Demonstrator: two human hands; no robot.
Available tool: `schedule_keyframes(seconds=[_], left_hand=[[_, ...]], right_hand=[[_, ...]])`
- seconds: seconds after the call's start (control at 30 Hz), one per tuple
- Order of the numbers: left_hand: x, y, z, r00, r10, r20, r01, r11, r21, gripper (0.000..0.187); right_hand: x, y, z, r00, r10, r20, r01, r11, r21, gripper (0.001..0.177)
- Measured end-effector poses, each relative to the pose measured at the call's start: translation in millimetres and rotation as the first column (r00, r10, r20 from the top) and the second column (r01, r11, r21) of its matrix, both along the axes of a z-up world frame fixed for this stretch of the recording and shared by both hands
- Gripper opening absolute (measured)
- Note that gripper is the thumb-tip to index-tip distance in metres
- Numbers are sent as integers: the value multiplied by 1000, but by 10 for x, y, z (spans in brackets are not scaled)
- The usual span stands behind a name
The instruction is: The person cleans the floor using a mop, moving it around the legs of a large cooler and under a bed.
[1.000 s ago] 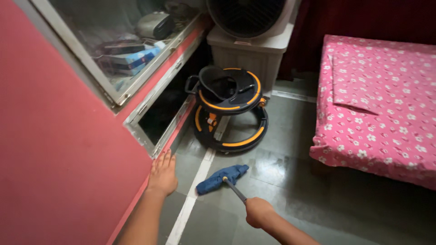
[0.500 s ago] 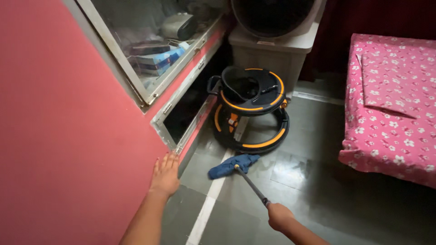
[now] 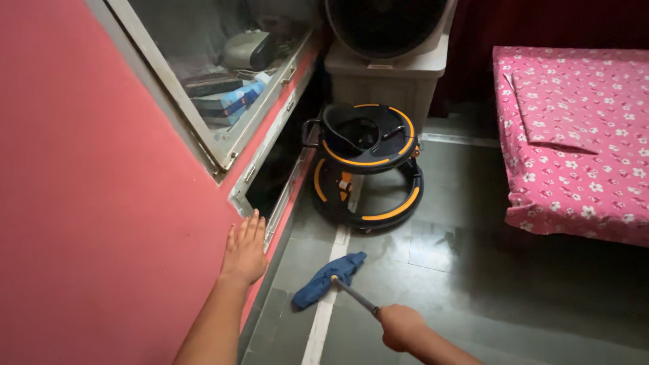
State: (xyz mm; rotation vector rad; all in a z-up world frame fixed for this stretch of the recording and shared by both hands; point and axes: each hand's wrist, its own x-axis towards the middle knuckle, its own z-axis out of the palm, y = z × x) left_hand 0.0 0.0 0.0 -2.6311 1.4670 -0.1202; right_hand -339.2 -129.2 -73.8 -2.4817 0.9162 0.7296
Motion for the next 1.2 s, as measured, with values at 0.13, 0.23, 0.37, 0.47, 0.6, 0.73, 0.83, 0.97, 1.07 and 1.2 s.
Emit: schedule_keyframes(seconds=[0.13, 0.23, 0.37, 0.47, 0.6, 0.73, 0.83, 0.97, 1.07, 1.2], left_hand=[[205, 109, 205, 993, -55, 104, 53, 998, 18, 83], [470, 193, 520, 961, -52, 272, 31, 996, 81, 93], [821, 327, 887, 916, 6, 401, -17, 1000, 23, 85], [1089, 425, 1070, 883, 11, 469, 25, 997, -72, 78], [1327, 497, 1260, 836, 72, 544, -10, 993, -118, 74], [1473, 559, 1407, 772, 83, 630, -27, 995, -98, 72], [1561, 576, 1540, 802, 108, 588, -82, 994, -70, 68], [1668, 557, 1648, 792, 158, 589, -152, 987, -59, 72], [1819, 558, 1635, 758, 141, 637, -133, 989, -62, 71], [1991, 558, 1584, 816, 222, 534, -163, 974, -156, 66]], right_hand=[[104, 176, -224, 995, -70, 76, 72, 997, -12, 31], [219, 162, -368, 993, -111, 30, 111, 994, 12, 30], [531, 177, -413, 991, -118, 55, 117, 993, 19, 29], [814, 147, -365, 992, -72, 104, 72, 997, 5, 26], [1051, 33, -298, 995, -68, 77, 72, 996, -45, 25], [1126, -27, -328, 991, -117, 61, 120, 992, -34, 27], [1115, 18, -460, 988, -148, 49, 149, 989, -12, 30], [1191, -101, -455, 993, -111, 45, 113, 993, -36, 31], [1365, -384, -269, 995, -94, 31, 95, 995, -34, 27], [1580, -769, -43, 1000, -26, 14, 27, 997, -66, 27]])
